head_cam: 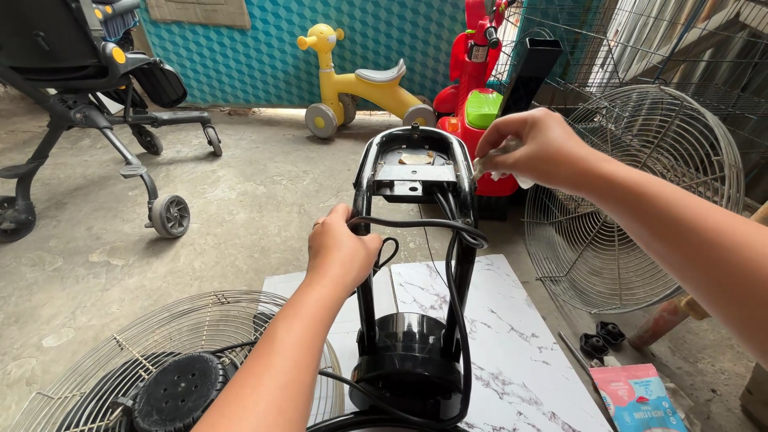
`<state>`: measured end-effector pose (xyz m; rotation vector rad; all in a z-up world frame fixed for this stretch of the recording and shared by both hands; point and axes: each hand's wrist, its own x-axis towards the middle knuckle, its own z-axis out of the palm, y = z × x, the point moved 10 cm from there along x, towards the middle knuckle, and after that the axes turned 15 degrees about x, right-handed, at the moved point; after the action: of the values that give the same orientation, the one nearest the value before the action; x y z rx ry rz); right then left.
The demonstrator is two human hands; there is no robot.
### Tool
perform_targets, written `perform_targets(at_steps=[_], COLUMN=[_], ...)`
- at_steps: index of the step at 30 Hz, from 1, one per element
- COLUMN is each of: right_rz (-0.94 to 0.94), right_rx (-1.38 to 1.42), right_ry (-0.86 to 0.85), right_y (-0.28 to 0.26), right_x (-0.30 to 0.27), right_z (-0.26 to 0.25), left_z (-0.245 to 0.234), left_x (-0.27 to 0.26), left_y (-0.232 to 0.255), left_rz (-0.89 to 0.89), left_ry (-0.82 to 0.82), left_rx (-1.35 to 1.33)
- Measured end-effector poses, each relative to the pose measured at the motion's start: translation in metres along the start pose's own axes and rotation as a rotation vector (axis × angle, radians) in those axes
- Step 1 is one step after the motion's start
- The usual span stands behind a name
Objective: The person wipes the back control housing of an electric fan with a white cloth, then attaches the front wire cage to the fan head and wipes the cage. The fan remains disassembled with the rear cage not reattached.
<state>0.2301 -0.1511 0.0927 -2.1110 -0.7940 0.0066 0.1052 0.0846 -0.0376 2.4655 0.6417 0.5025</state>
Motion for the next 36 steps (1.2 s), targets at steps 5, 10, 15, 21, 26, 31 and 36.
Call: perform_targets(at_steps=[5, 10, 15, 21, 26, 31, 36], right_rz=[-0.035, 0.034, 0.09, 0.094, 0.097, 0.081, -0.039], right_rx=[-0.069, 0.08, 0.101, 0.044, -0.022, -0.029, 0.012], right_ry=[-0.042, -0.034, -0.013, -0.06, -0.113, -0.149, -0.121], right_y=[0.009, 0.025, 0.035, 0.043, 0.046, 0.049, 0.042], right_x=[0.003, 0.018, 0.028, 0.031, 0.042, 0.047, 0.048], right_z=[0.014, 0.017, 0.017, 0.016, 0.022, 0.023, 0.025], left_z=[0.0, 0.008, 0.016, -0.014, 0.0, 0.021, 0.02], left_x=[-0.003, -0.003, 0.004, 0.046, 0.059, 0.059, 0.055], left_y=[0.0, -0.006, -0.013, 0.01, 0.085, 0.12, 0.12], left_rz=[-0.019, -0.038, -0.121, 0.017, 0.305, 0.446, 0.408], left_ry=[-0.055, -0.267, -0.42, -0.233, -0.275, -0.373, -0.307], left_rx=[-0.073, -0.405, -0.724, 0.054, 0.445, 0.565, 0.594])
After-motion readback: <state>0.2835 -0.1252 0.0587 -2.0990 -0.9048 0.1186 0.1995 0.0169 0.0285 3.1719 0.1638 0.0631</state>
